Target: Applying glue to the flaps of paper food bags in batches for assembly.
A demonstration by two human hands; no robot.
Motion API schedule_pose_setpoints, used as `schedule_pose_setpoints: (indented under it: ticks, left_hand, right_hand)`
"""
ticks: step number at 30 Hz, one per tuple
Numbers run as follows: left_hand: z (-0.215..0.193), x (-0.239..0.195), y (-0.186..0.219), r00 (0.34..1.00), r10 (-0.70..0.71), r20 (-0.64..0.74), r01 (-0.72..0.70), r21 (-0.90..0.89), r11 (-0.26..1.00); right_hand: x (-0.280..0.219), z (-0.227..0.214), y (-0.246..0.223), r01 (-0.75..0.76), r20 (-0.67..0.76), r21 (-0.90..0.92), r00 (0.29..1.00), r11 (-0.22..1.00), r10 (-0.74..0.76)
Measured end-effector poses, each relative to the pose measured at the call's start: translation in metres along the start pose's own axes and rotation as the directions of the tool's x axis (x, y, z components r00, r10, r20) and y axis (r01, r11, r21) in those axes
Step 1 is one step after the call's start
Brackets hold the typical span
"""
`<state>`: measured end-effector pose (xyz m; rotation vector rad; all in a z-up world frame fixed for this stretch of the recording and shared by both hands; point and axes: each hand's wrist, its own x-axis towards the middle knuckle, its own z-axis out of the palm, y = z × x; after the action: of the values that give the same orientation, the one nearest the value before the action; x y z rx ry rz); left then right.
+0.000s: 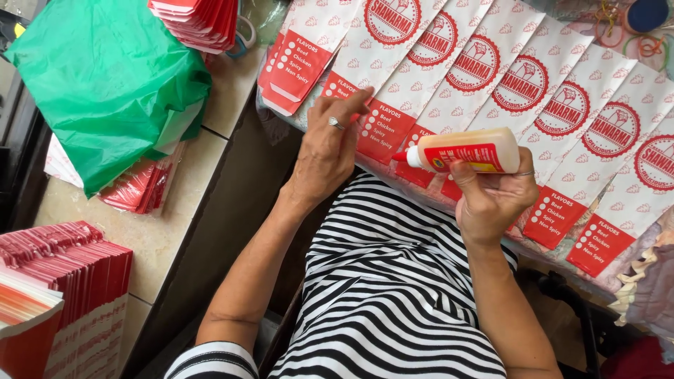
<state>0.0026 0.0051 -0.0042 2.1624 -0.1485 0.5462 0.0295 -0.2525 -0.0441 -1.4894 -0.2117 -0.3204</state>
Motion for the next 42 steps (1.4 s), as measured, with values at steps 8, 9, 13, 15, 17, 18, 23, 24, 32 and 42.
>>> schedule_pose_setpoints:
  ticks: [8,9,13,15,17,18,23,24,32,42]
  left_hand:
    - [-0.031,-0.002,-0.029,0.997,0.011,-0.070,-0.002,0.121,0.993]
    - [-0.033,-0.003,-0.035,0.998,0.034,-0.051,-0.022,0.205,0.978]
    - [-0.033,-0.008,-0.036,1.000,-0.016,-0.013,0.018,0.170,0.985]
    - [-0.033,-0.009,-0.031,0.998,-0.066,0.011,0.064,0.111,0.992]
    - [-0.040,-0.009,-0.024,0.995,-0.092,0.032,0.089,0.079,0.993]
    - [-0.043,-0.009,-0.021,0.992,-0.116,0.055,0.113,0.047,0.992]
    - [-0.053,-0.008,-0.020,0.979,-0.163,0.122,0.164,0.002,0.987]
    - [-0.053,-0.009,-0.021,0.972,-0.184,0.145,0.186,0.004,0.983]
    - [-0.051,-0.011,-0.032,0.961,-0.210,0.178,0.217,-0.023,0.976]
    - [-0.054,-0.010,-0.027,0.958,-0.215,0.189,0.224,-0.026,0.974]
  right_hand:
    - [0.013,0.044,0.003,0.024,0.040,0.099,0.999,0.995,-0.028]
    - [0.015,0.052,0.001,0.024,0.042,0.126,0.999,0.992,-0.029]
    - [0.016,0.074,-0.001,0.012,0.113,0.117,0.993,0.993,-0.026]
    - [0.016,0.089,-0.007,0.003,0.157,0.113,0.987,0.994,-0.021]
    - [0.015,0.093,-0.004,-0.002,0.185,0.106,0.983,0.994,-0.018]
    - [0.015,0.095,-0.002,-0.005,0.212,0.099,0.977,0.995,-0.016]
    - [0.019,0.110,-0.003,0.022,0.267,0.080,0.963,0.997,-0.043]
    - [0.019,0.115,-0.002,0.035,0.270,0.088,0.961,0.996,-0.057]
    - [0.029,0.113,-0.010,0.042,0.309,0.115,0.948,0.992,-0.076]
    - [0.028,0.122,0.001,0.058,0.315,0.130,0.944,0.990,-0.096]
